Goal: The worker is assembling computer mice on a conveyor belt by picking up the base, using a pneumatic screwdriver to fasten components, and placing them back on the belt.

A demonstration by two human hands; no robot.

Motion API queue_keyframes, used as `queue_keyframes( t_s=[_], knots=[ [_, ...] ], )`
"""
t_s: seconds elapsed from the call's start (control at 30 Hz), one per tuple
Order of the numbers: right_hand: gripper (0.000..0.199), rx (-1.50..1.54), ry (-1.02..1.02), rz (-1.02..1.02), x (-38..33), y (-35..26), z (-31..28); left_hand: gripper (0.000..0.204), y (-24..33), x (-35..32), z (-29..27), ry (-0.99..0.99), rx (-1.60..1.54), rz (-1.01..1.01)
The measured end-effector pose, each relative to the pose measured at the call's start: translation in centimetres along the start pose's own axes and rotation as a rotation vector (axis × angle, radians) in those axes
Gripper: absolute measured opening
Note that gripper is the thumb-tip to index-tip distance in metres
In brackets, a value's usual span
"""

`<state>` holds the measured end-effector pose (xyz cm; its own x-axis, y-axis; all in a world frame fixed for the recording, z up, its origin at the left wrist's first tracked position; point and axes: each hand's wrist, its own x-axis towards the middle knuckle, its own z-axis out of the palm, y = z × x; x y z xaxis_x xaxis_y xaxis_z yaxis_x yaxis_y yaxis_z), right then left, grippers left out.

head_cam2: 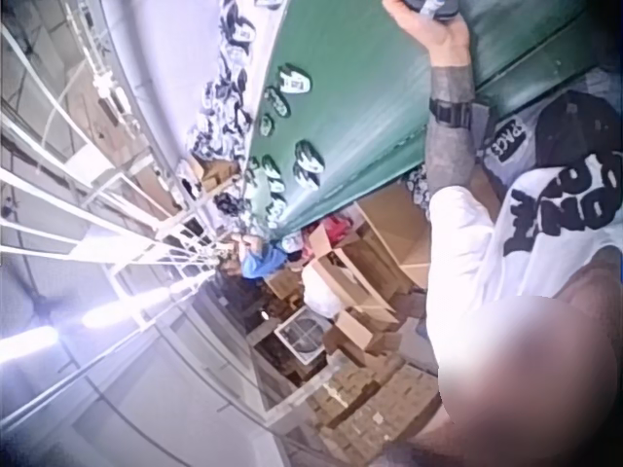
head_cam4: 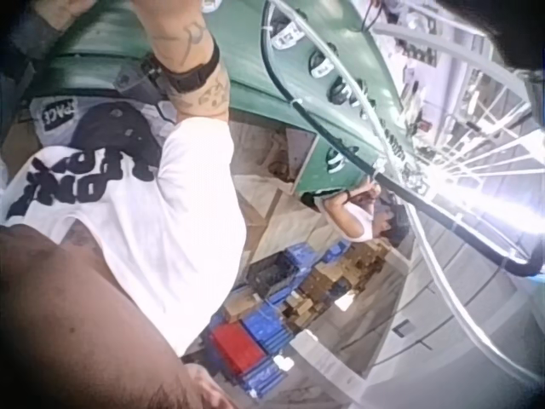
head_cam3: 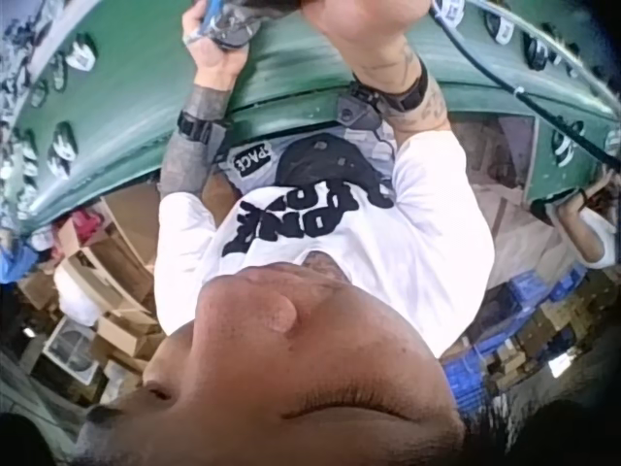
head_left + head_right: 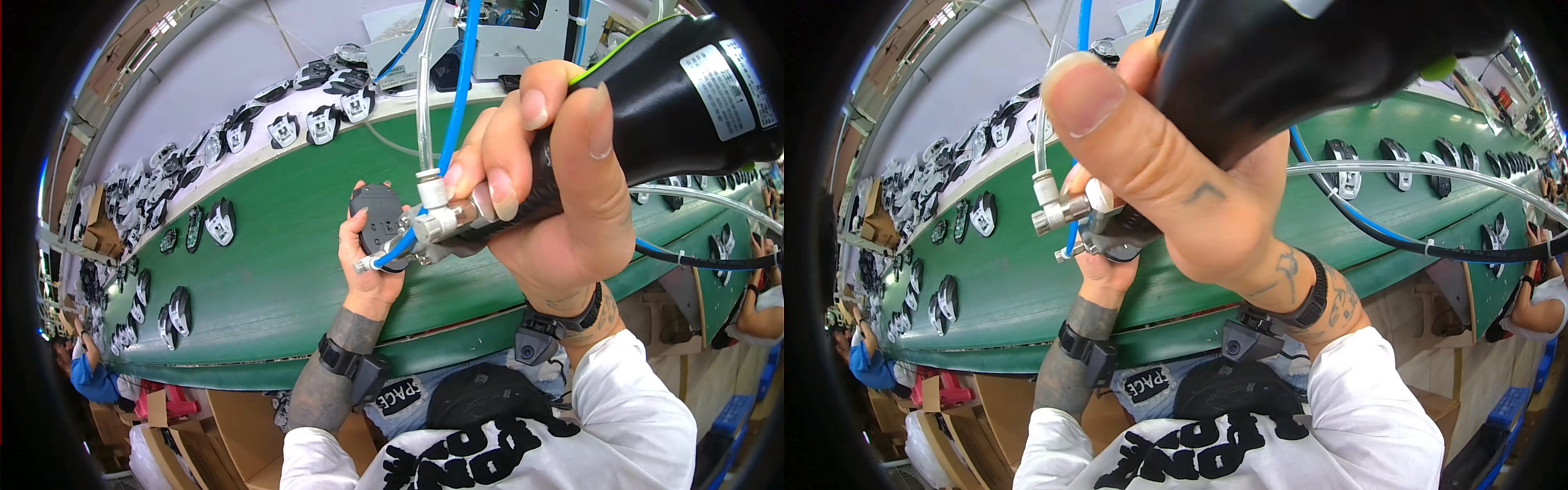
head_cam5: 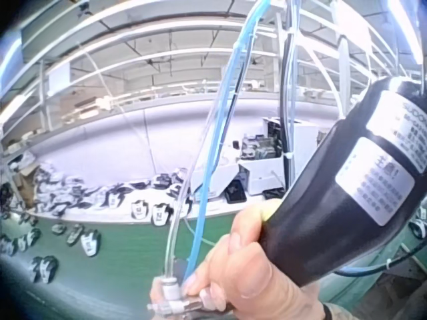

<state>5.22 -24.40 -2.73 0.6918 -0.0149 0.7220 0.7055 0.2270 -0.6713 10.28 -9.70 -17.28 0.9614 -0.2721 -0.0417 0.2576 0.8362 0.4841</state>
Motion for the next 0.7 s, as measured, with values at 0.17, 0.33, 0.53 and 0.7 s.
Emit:
queue_keyframes(
  t_s=[0.17, 0.33, 0.53, 0.7],
  knots=[
    [0.034, -0.068, -0.022, 0.034, 0.1, -0.3, 0.5, 0.047, 0.3, -0.6, 0.0, 0.043, -0.106, -0.015],
    [0.033, 0.083, 0.105, 0.1, 0.1, -0.2, 2.3, 0.048, 0.5, -0.5, -0.6, 0.009, 0.093, 0.017],
    [0.02, 0.057, 0.145, 0.159, 1.1, -0.4, 0.5, 0.061, 1.3, 2.5, -2.8, 0.022, 1.196, 0.137],
    [0.017, 0.143, 0.18, 0.139, 0.9, -0.9, 0.8, 0.075, 10.4, 8.3, -8.0, 0.276, 1.903, 0.526]
  ],
)
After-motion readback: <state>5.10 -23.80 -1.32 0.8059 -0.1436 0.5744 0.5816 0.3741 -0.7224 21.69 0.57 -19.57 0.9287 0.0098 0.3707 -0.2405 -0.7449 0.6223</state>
